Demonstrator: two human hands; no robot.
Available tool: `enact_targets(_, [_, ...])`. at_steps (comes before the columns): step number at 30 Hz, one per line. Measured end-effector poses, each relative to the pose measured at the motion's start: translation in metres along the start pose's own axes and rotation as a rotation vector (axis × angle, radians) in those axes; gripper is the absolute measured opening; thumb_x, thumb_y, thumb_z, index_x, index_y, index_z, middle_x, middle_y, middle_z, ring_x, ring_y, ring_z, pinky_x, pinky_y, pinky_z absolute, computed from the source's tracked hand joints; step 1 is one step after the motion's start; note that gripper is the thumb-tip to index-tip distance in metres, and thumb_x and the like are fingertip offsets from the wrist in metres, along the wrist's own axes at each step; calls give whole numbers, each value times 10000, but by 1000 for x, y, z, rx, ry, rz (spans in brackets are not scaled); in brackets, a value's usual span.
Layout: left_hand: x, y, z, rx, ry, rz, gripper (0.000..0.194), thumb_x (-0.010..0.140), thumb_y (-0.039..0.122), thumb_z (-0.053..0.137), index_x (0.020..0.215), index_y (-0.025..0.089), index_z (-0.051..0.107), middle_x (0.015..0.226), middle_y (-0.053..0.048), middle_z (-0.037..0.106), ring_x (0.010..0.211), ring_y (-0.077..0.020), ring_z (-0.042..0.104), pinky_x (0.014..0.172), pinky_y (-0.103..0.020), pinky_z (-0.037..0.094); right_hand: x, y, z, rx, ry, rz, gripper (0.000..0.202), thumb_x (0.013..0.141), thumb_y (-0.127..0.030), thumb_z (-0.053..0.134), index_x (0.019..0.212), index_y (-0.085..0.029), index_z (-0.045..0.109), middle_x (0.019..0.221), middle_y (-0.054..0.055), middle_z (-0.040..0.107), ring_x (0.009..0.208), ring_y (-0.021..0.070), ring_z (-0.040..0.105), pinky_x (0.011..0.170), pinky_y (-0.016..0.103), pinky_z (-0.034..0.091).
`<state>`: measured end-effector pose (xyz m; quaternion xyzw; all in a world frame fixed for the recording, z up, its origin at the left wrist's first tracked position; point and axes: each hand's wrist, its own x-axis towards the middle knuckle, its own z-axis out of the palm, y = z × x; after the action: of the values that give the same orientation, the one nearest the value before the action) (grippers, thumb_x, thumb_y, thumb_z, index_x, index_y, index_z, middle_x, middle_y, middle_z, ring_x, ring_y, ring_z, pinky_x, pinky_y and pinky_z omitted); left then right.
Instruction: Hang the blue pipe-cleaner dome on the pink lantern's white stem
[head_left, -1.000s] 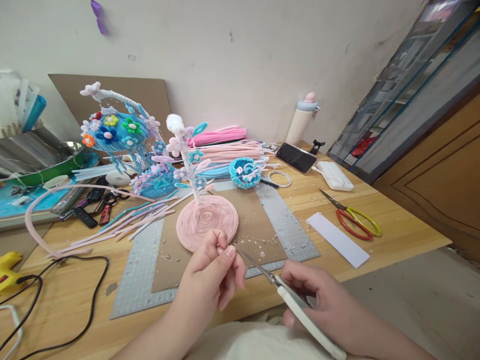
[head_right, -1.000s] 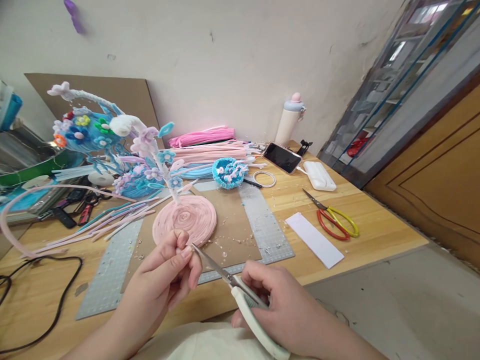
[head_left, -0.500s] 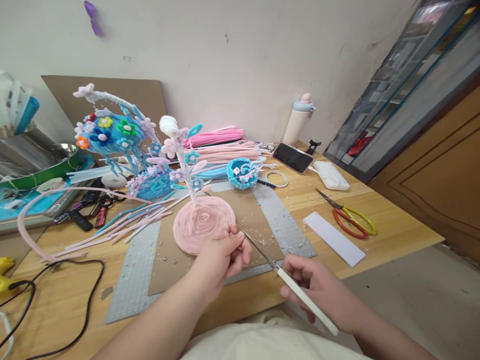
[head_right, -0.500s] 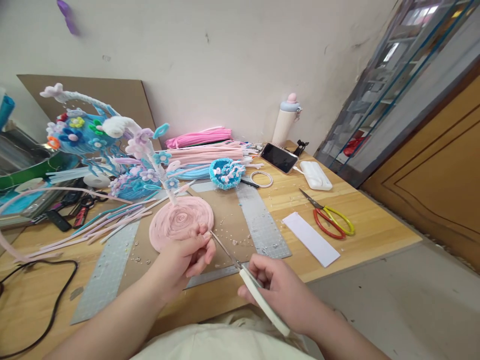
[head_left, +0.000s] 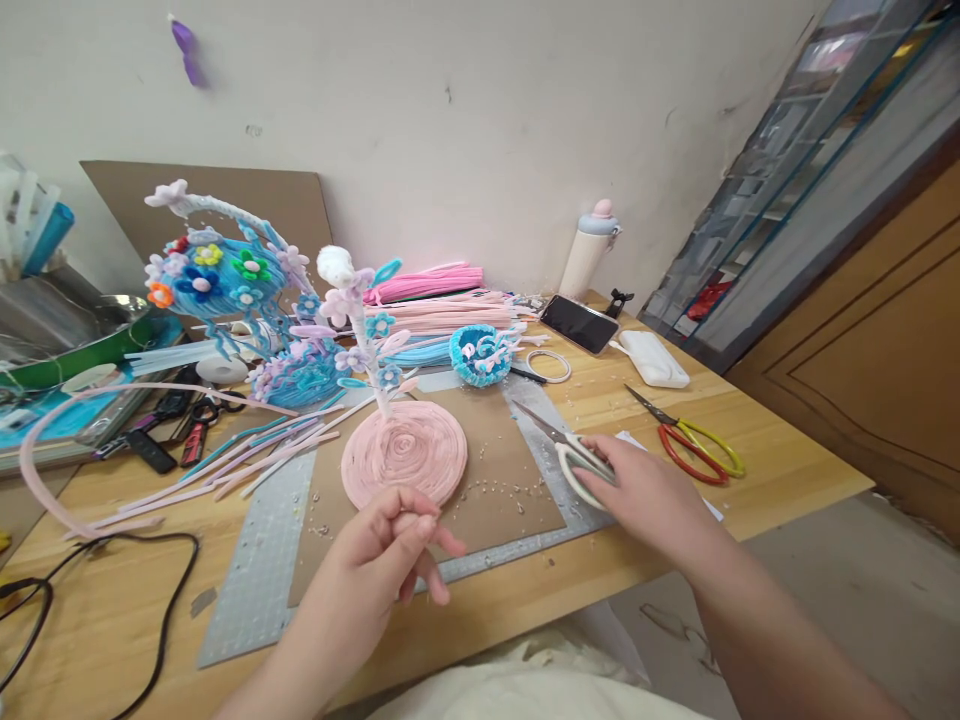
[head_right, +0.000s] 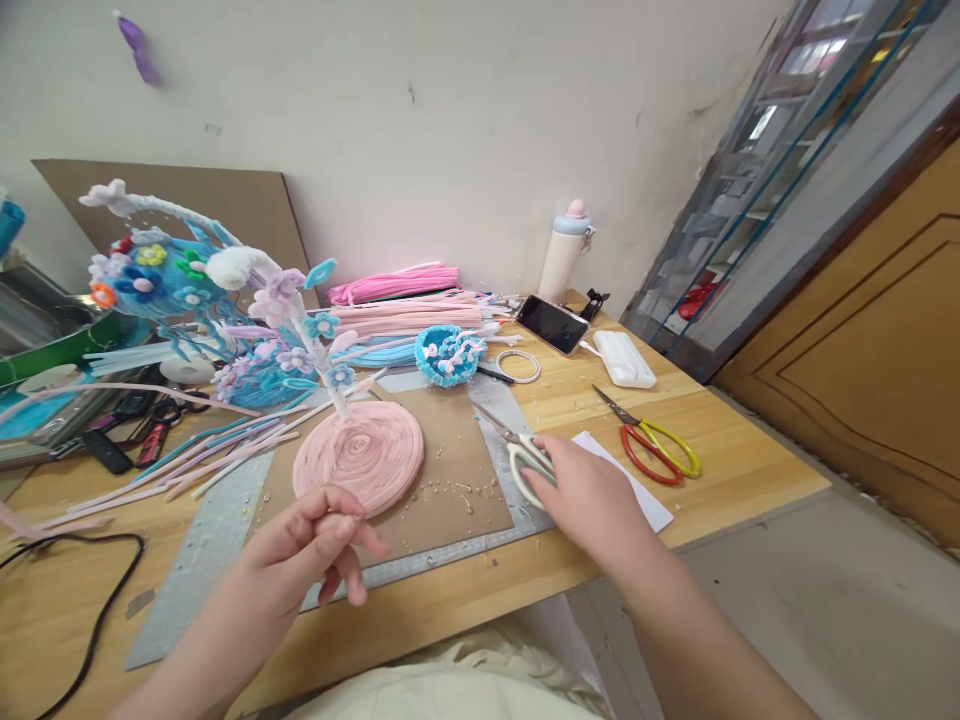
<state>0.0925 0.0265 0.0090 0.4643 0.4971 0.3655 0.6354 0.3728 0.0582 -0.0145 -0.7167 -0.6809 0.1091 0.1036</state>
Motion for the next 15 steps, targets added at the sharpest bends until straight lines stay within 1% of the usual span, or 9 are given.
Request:
enact_targets(3, [-14, -6, -15, -32, 81, 11, 344, 738, 475, 687, 760, 171, 527, 668, -21, 692, 499, -94, 562, 512, -206, 369, 18, 4, 5, -103, 39, -66, 300, 876, -317, 479, 1091, -185, 642, 1060, 133, 687, 955, 288, 634, 736, 339, 422])
enact_targets(5, [-24, -10, -23, -89, 144, 5, 365, 702, 482, 725, 711, 171, 534, 617, -9, 670, 507, -90, 531, 537, -208, 385, 30, 5, 10, -121, 37, -97, 283, 876, -283, 479, 1059, -177, 667, 1065, 140, 683, 969, 282, 630, 782, 347, 433])
enact_targets(7, [-32, -13, -29, -182, 170, -33, 368, 700, 478, 730, 683, 172, 527, 588, 4, 644, 497, -82, 505, 528, -197, 368, 36, 0, 13, -120, 80, -116, 261, 864, -261, 496, 1013, -163, 687, 1079, 148, 673, 1018, 296, 605, 849, 378, 429])
enact_targets(9, [-37, -14, -33, -306, 159, -89, 350, 710, 460, 729, 696, 169, 534, 577, 20, 613, 472, -63, 465, 503, -181, 327, 33, -17, 12, -24, 195, -144, 254, 857, -259, 510, 1007, -156, 686, 1111, 151, 654, 1082, 309, 568, 917, 415, 407])
enact_targets(10, [-38, -14, -34, -362, 145, -114, 333, 716, 442, 730, 713, 166, 543, 584, 24, 602, 462, -52, 444, 492, -175, 303, 27, -30, 10, 72, 253, -167, 258, 859, -265, 511, 1026, -162, 678, 1128, 145, 645, 1101, 306, 556, 941, 427, 398])
enact_targets(11, [-38, -14, -35, -410, 127, -134, 313, 721, 418, 732, 733, 162, 552, 596, 26, 594, 453, -42, 424, 484, -172, 280, 18, -47, 8, 237, 270, -223, 257, 868, -285, 510, 1038, -178, 670, 1125, 128, 643, 1085, 280, 566, 935, 404, 413])
enact_targets(12, [-38, -14, -35, -447, 104, -148, 295, 727, 397, 731, 750, 158, 559, 606, 25, 587, 446, -34, 407, 478, -171, 260, 8, -65, 6, 424, 219, -266, 238, 878, -313, 514, 1016, -201, 672, 1100, 104, 653, 1037, 249, 589, 888, 365, 447])
enact_targets(14, [-37, -15, -34, -504, 48, -164, 275, 744, 374, 720, 754, 152, 558, 604, 23, 569, 438, -29, 389, 473, -176, 238, -15, -104, 6, 683, -80, -419, 215, 859, -352, 572, 995, -225, 681, 1008, 66, 678, 878, 196, 619, 785, 309, 485])
enact_targets(15, [-36, -16, -33, -530, 20, -164, 276, 752, 375, 711, 743, 147, 556, 585, 25, 549, 434, -28, 377, 469, -177, 230, -25, -122, 8, 772, -213, -490, 266, 825, -344, 630, 1065, -234, 665, 1006, 53, 682, 841, 178, 618, 758, 289, 490])
